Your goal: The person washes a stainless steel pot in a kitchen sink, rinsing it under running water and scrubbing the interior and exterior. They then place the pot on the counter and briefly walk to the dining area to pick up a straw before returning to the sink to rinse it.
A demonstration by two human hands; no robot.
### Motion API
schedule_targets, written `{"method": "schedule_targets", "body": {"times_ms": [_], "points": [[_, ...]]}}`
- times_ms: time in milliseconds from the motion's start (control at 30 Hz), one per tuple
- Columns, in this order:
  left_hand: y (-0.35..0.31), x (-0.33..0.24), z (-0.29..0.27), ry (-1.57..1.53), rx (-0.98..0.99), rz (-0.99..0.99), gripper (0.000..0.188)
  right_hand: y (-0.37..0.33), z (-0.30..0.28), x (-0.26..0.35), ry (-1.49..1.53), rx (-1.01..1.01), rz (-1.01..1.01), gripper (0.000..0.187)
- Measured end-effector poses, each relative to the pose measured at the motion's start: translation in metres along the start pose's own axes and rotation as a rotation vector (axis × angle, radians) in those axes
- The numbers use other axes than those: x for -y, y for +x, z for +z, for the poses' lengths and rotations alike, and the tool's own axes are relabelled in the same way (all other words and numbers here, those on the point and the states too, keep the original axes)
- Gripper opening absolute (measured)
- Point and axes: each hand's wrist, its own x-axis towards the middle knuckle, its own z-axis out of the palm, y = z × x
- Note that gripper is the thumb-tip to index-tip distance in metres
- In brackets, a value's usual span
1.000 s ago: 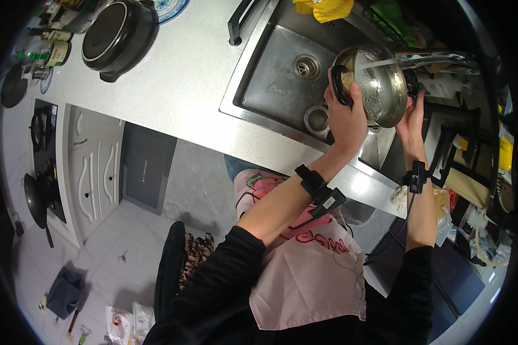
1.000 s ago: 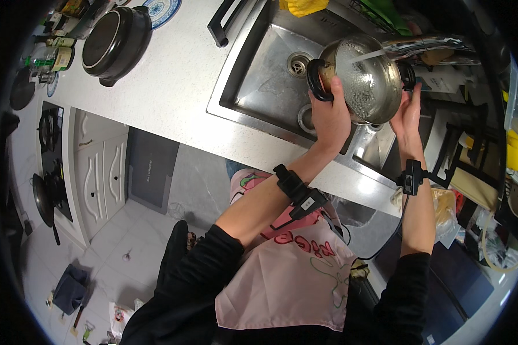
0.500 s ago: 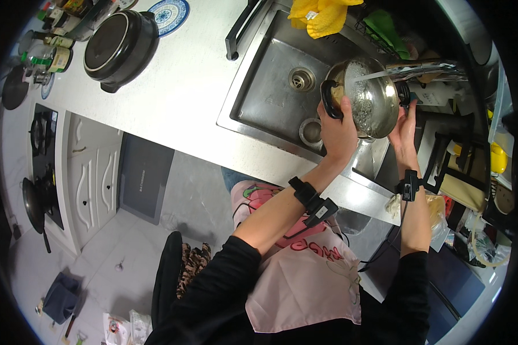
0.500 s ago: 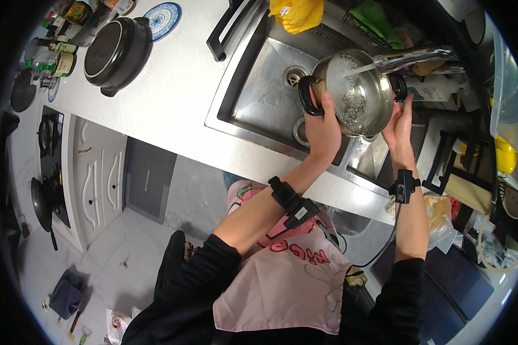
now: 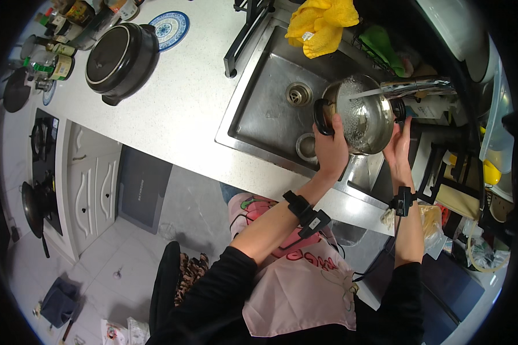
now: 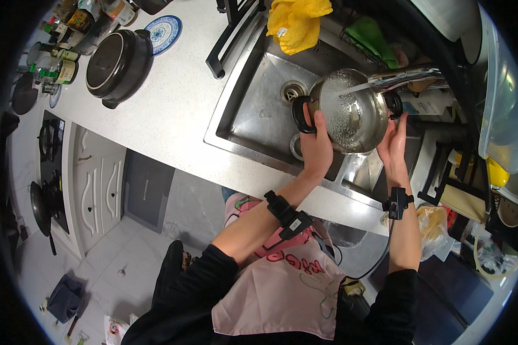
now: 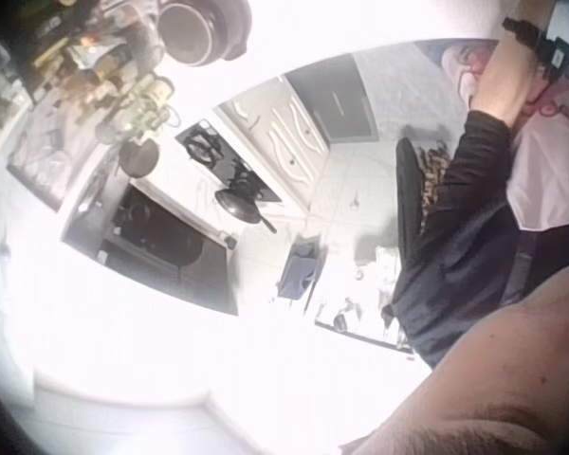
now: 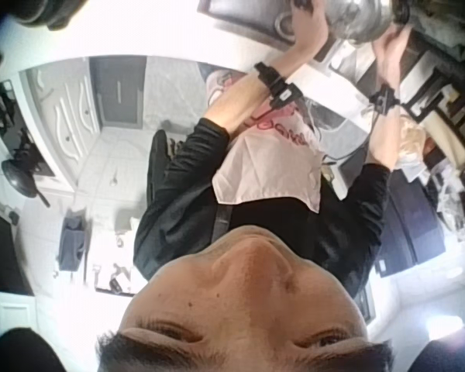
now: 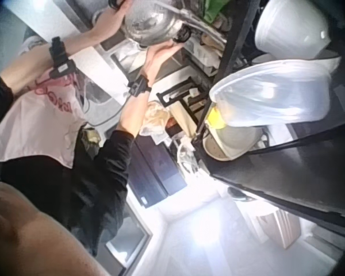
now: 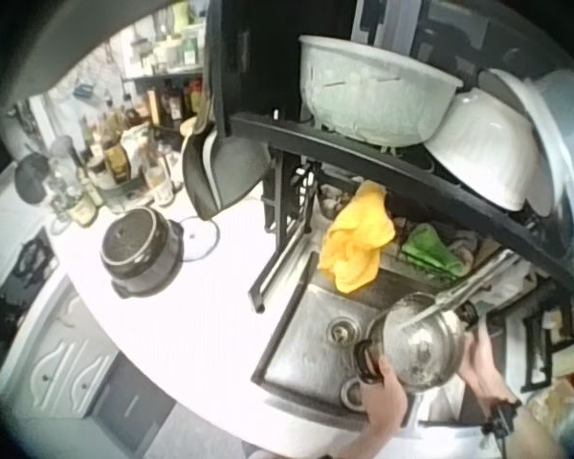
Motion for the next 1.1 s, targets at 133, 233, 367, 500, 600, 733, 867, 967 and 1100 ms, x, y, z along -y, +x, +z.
{"method": "schedule_targets", "body": {"times_ms": [133, 233, 367, 500, 600, 733, 867, 967, 1100], "points": [[0.0, 0.005, 0.001, -0.029, -0.004, 0.031, 0.069, 0.005, -0.011, 0.001, -0.029, -0.013, 0.022, 0.077], [0.002, 0.01, 0.002, -0.044, 0.006, 0.076, 0.068, 0.007, -0.014, 0.001, -0.039, 0.067, -0.005, 0.074], [-0.001, 0.017, 0.005, -0.009, 0.012, 0.052, 0.065, 0.009, -0.01, 0.0, -0.022, 0.061, -0.016, 0.075], [-0.007, 0.019, 0.01, -0.06, 0.021, 0.104, 0.068, 0.013, -0.008, 0.001, -0.016, 0.038, -0.025, 0.075], [-0.007, 0.019, 0.012, -0.096, 0.027, 0.148, 0.068, 0.016, -0.011, 0.004, -0.02, 0.103, 0.012, 0.076], [-0.007, 0.019, 0.01, -0.106, 0.036, 0.158, 0.068, 0.017, -0.014, 0.002, -0.038, 0.058, 0.019, 0.077], [-0.007, 0.022, 0.009, -0.104, 0.032, 0.18, 0.067, 0.015, -0.013, 0.0, -0.013, 0.024, 0.008, 0.077], [-0.005, 0.026, 0.009, -0.123, 0.038, 0.167, 0.067, 0.016, -0.011, 0.001, -0.012, 0.048, 0.023, 0.077], [-0.003, 0.029, 0.009, -0.177, 0.042, 0.134, 0.063, 0.019, -0.01, -0.001, 0.003, 0.005, 0.003, 0.078]]}}
